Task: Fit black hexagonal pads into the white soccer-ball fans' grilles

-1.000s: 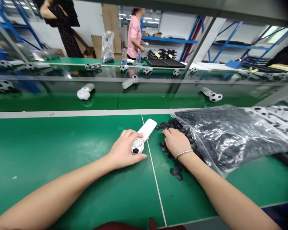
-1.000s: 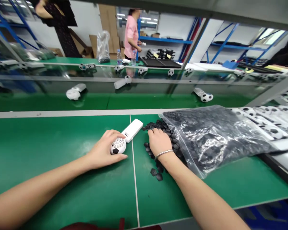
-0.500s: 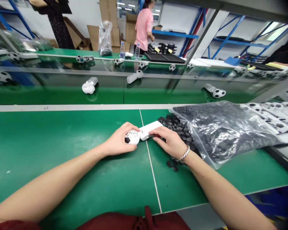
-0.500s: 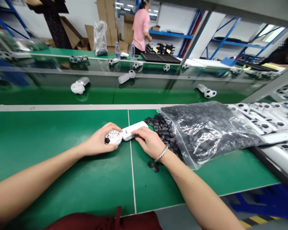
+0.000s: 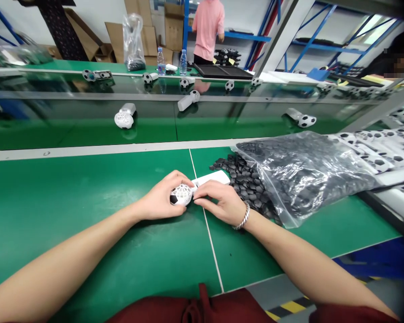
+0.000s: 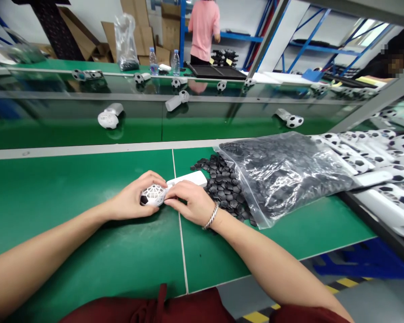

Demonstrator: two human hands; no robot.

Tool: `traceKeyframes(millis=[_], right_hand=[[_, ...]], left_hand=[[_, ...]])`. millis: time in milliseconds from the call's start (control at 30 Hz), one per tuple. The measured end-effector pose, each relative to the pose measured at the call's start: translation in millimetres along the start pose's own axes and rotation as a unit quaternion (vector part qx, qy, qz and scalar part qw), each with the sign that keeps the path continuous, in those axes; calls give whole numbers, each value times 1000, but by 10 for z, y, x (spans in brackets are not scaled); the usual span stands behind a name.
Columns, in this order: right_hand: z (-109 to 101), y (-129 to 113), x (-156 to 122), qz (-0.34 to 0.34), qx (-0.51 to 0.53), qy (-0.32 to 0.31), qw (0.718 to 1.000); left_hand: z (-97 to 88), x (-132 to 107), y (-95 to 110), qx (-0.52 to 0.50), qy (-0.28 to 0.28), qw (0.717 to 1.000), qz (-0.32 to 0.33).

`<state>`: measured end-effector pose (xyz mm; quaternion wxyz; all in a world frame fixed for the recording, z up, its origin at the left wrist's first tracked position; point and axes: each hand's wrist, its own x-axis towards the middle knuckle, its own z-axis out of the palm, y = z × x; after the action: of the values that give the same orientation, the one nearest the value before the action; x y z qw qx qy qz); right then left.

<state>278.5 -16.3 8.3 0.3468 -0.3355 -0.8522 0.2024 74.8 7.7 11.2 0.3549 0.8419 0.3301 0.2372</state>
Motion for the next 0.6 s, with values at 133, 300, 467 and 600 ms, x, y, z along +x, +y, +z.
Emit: traceKeyframes(millis=[133, 300, 467, 600], right_hand=[[23, -24, -3, 7, 10, -5, 1000], [54, -50, 3, 23, 16, 1, 1000], [86, -58, 8, 39, 24, 8, 999], [115, -12, 11, 83, 36, 35, 995]], left_hand=[[16, -5, 16, 5, 9, 1000, -4], [13, -10, 51, 2, 8, 1000, -14], [73, 4, 76, 0, 39, 999, -25], [124, 25, 105, 5, 74, 997, -31]])
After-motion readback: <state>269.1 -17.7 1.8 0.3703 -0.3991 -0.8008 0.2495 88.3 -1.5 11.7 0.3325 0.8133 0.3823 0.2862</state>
